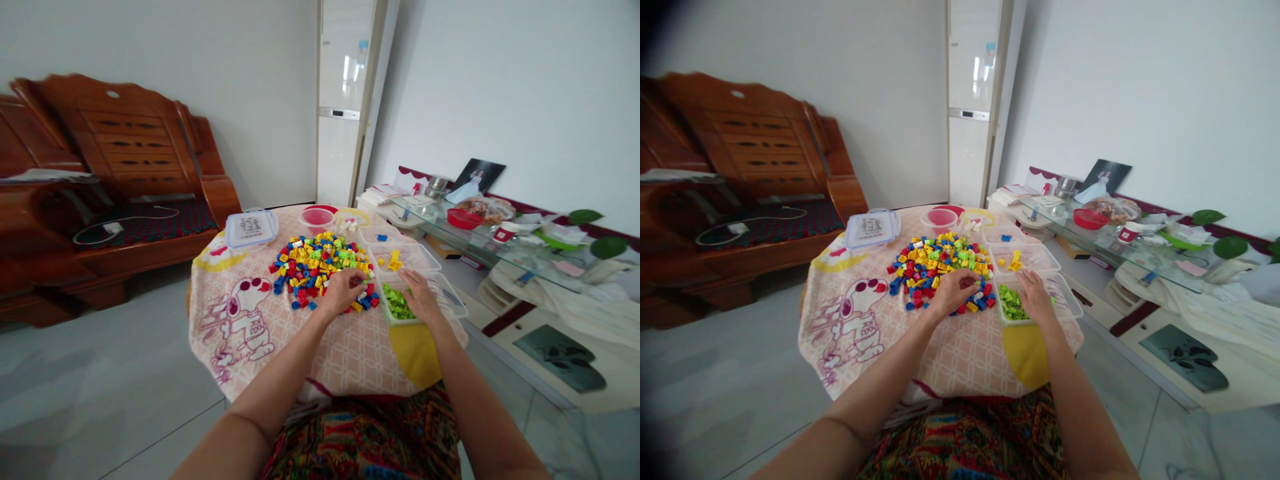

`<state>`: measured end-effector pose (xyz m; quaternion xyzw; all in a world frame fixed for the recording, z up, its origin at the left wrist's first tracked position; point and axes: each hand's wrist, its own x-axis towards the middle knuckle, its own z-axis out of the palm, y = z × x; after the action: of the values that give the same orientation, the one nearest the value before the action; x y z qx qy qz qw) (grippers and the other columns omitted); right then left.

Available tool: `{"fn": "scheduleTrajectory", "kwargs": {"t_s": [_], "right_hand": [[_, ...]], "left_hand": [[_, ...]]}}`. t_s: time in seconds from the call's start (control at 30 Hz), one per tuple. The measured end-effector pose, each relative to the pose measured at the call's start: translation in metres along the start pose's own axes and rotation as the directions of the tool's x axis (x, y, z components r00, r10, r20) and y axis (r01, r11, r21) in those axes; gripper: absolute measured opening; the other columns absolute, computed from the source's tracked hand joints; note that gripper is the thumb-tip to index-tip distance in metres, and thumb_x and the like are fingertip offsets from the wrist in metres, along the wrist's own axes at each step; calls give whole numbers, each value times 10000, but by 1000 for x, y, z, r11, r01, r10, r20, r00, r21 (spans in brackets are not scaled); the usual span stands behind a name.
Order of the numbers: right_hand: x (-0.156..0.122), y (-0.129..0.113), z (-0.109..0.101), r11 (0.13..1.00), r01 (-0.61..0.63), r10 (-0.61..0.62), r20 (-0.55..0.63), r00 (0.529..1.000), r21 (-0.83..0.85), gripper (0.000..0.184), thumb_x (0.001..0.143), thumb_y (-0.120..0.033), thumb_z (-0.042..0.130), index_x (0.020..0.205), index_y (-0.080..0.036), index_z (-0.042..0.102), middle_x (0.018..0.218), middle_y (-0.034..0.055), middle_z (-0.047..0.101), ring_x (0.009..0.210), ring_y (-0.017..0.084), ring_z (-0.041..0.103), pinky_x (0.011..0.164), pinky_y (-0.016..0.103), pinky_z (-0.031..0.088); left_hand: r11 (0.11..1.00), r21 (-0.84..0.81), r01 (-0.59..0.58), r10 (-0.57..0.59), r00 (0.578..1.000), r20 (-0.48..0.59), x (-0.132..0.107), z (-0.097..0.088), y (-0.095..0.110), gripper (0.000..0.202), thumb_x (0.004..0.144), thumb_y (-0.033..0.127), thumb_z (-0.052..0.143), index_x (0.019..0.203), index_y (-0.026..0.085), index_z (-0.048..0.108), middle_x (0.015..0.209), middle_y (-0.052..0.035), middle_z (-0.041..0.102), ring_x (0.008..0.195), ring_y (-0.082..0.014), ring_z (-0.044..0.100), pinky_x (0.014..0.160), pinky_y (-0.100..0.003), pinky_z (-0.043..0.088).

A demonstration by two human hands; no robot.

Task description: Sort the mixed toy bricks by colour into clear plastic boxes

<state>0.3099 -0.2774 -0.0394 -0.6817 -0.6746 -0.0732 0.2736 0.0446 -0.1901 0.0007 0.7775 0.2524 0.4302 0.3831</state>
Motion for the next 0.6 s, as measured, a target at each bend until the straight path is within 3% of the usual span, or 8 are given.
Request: {"fn": "scheduleTrajectory", "kwargs": {"t_s": [0.07, 0.17, 0.27, 0.37, 0.47, 0.6], "right_hand": [[0, 0, -1, 1000, -1, 1, 0, 1000, 1, 561, 881, -170, 466, 1435, -153, 555, 1487, 132, 536, 1420, 285, 405, 1211, 515, 342], [0, 0, -2, 1000, 18, -18, -11, 1000, 4, 562, 873, -160, 464, 1428, -159, 559, 1487, 128, 538, 1417, 289, 413, 1207, 535, 343], [0, 0, -2, 999, 35, -35, -14, 999, 8, 575, 867, -147, 463, 1432, -199, 557, 1481, 103, 550, 1412, 280, 425, 1210, 546, 336], [0, -2, -2, 1000, 14, -14, -14, 1000, 3, 581, 869, -144, 462, 1440, -205, 552, 1478, 98, 554, 1414, 278, 422, 1209, 531, 344], [0, -2, -1, 1000, -2, 2, -13, 1000, 0, 584, 871, -140, 455, 1444, -200, 548, 1485, 98, 546, 1423, 277, 412, 1209, 521, 350], [0, -3, 0, 1000, -7, 7, -4, 1000, -10, 577, 875, -148, 452, 1442, -187, 549, 1493, 101, 536, 1424, 273, 408, 1207, 509, 354]], "left_hand": [[996, -78, -32, 37, 997, 62, 7, 22, 7, 191, 778, 132, 680, 964, 157, 718, 866, -47, 734, 742, -140, 695, 704, -233, 555], [977, -177, -118, 146, 977, 154, 9, 47, 13, 400, 819, 95, 625, 1208, 175, 671, 1150, -108, 721, 938, -166, 726, 807, -260, 577], [978, -73, -195, 205, 967, 154, 3, 51, 10, 461, 836, 97, 623, 1288, 185, 641, 1252, -126, 688, 1087, -195, 692, 932, -314, 558], [974, 181, -135, 121, 989, 86, -2, 30, 2, 359, 844, 97, 622, 1181, 183, 705, 1139, -102, 732, 1064, -201, 683, 979, -336, 527], [921, 385, 55, -51, 998, -22, -1, -5, -5, 238, 874, 118, 590, 1034, 182, 753, 1047, -78, 760, 977, -188, 694, 911, -297, 522], [760, 575, 304, -279, 951, -135, 2, -43, -8, 179, 875, 185, 601, 924, 199, 773, 946, -47, 775, 895, -192, 700, 799, -270, 505]]}}
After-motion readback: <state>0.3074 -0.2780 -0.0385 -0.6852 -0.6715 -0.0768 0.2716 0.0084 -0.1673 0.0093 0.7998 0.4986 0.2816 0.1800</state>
